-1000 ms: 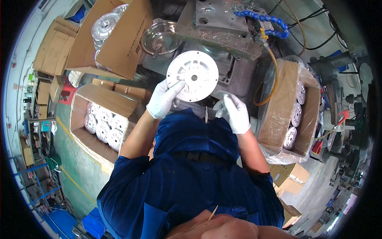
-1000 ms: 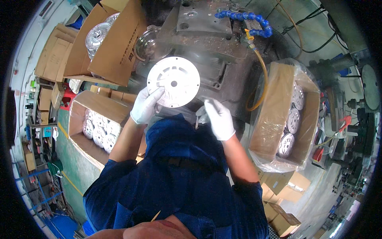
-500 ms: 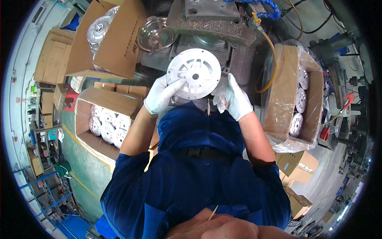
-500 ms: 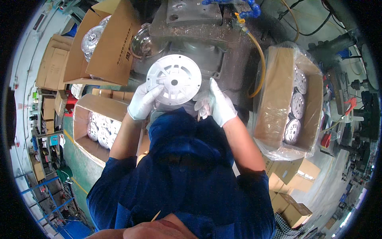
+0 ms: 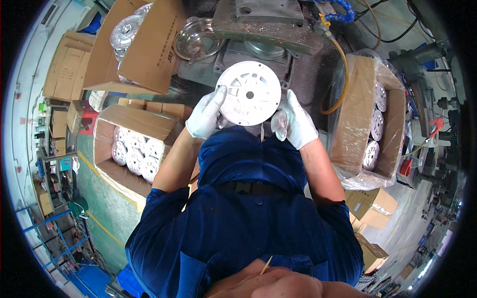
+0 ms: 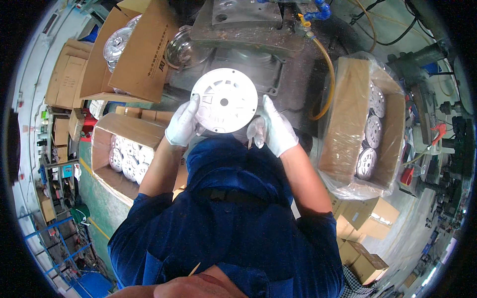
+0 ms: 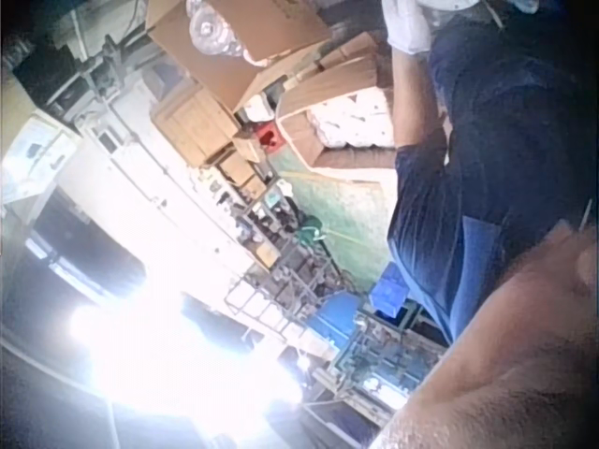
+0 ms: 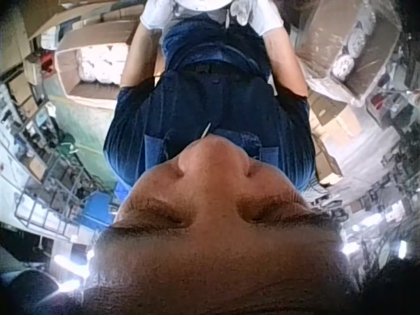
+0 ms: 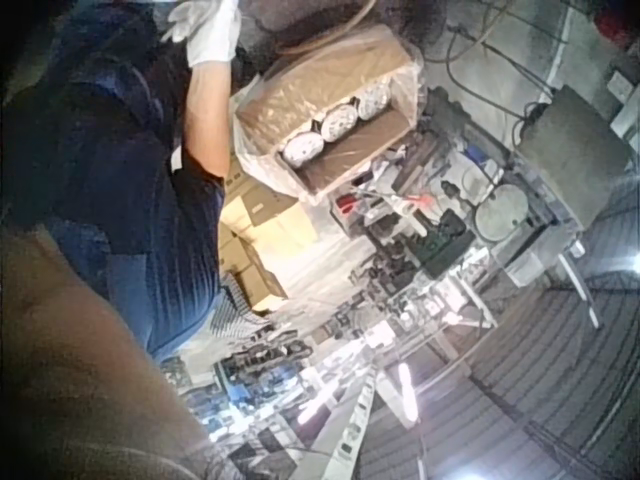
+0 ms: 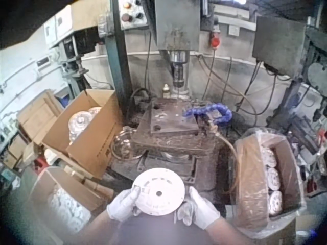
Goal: The recorder is taking metal parts from a box, placing them on a machine for inspection or processing, and then moving them to a finished goods box.
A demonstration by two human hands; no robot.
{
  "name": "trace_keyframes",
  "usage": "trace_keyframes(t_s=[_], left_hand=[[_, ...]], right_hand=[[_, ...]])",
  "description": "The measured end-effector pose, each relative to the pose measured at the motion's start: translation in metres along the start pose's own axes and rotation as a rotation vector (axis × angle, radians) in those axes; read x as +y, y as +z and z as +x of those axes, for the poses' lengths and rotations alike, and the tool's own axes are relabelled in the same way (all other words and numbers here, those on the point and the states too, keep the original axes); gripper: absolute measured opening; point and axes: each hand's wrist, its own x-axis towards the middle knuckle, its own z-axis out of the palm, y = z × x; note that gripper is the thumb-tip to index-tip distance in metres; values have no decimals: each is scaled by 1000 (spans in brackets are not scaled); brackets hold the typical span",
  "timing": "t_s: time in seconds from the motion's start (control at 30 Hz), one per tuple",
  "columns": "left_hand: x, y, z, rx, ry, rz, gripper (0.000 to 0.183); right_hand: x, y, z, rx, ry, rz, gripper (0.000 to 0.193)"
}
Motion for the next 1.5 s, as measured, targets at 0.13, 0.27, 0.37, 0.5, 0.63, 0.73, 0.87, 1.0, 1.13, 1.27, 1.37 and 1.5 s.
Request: trace_keyframes(t_s=[0.13, 0.27, 0.37, 0.5, 0.63, 0.73, 0.87, 1.0, 1.13, 1.27, 1.37, 1.5], left_hand=[[-8, -1, 4, 5, -23, -17, 57], [-11, -4, 9, 0, -23, -6, 65], [-4, 7, 16, -22, 201, -195, 77], [3, 22, 10, -15, 132, -506, 64], [-8, 17, 18, 156, 261, -226, 42], [-1, 12, 19, 116, 301, -272, 41], [20, 9, 19, -82, 250, -153, 44], [23, 15, 30, -76, 223, -51, 48], [16, 34, 41, 176, 375, 0, 64], [36, 37, 56, 346, 477, 199, 58], [75, 31, 72, 358, 555, 279, 56], [128, 8, 128, 402, 578, 437, 69]], right_hand=[[0, -1, 1, 1, -20, 35, 72], [0, 1, -6, -122, -89, 125, 59], [11, 16, -12, -98, -308, 110, 40], [17, 19, -22, 25, -414, -468, 26], [20, 20, -24, -232, -422, -385, 37], [4, 17, -36, -53, -460, -296, 47], [-7, 11, -16, 125, -347, -371, 44], [-18, 25, -13, 13, -239, -273, 26], [-7, 27, 5, 95, -346, -204, 25], [-16, 42, 2, 42, -364, -324, 29], [-23, 37, -10, 17, -316, -632, 36], [11, -1, -10, 17, -211, -717, 34]])
